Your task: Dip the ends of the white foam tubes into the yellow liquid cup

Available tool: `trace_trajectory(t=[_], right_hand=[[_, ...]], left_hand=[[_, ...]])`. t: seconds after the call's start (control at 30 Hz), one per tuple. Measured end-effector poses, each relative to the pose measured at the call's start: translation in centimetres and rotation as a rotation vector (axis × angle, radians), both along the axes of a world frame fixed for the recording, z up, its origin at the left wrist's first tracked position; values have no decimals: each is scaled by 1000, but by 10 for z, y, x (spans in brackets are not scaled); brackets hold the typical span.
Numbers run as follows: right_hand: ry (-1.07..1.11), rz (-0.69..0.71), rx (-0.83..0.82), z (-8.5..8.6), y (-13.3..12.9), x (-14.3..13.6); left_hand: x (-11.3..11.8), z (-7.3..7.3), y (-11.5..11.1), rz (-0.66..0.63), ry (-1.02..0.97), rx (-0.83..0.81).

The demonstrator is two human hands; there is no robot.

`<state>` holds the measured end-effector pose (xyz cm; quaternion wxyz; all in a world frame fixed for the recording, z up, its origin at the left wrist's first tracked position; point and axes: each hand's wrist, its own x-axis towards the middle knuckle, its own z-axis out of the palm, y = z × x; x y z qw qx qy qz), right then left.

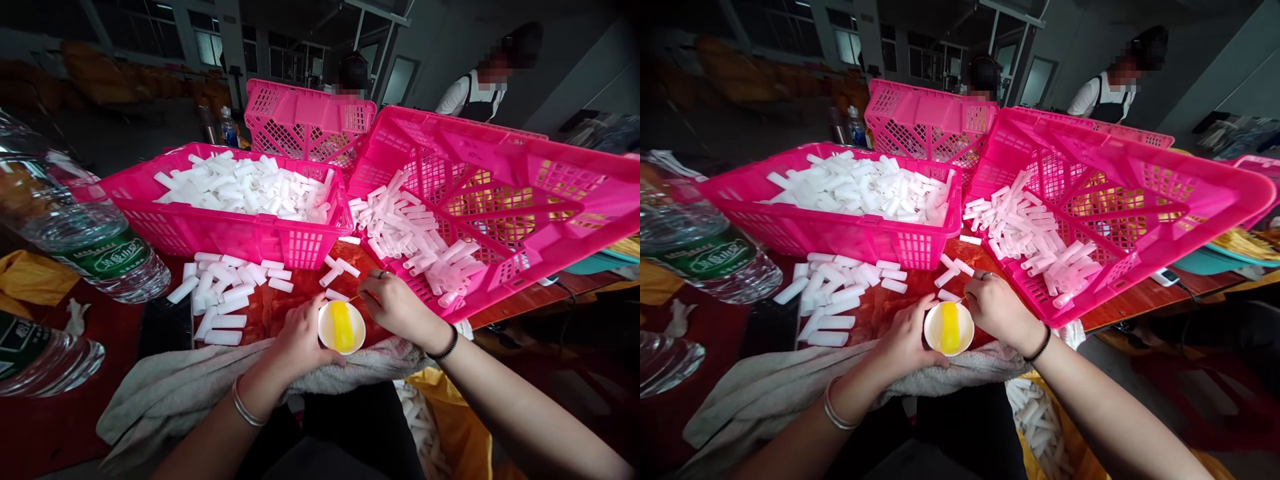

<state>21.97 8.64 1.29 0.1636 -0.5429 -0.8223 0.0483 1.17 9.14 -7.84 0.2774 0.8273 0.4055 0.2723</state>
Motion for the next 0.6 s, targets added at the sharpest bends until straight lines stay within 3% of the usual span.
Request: trace_trajectory(t=[0.13,0.3,0.4,0.47,0.53,0.6], right_hand=[[-65,102,5,11,3,-9],[-290,133,-89,1,8,-29],[-296,151,-150,4,10,-25],[-196,108,-151,12,17,-12],[-90,-38,-118,18,32,6],[-49,-198,-108,16,53,19]], left_hand=[[1,1,2,0,17,0],[3,-2,-2,-17,39,23],[-6,5,1,14,59,136],[-18,15,12,127,99,247],[-33,27,31,245,220,321],[-44,37,54,239,413,326]])
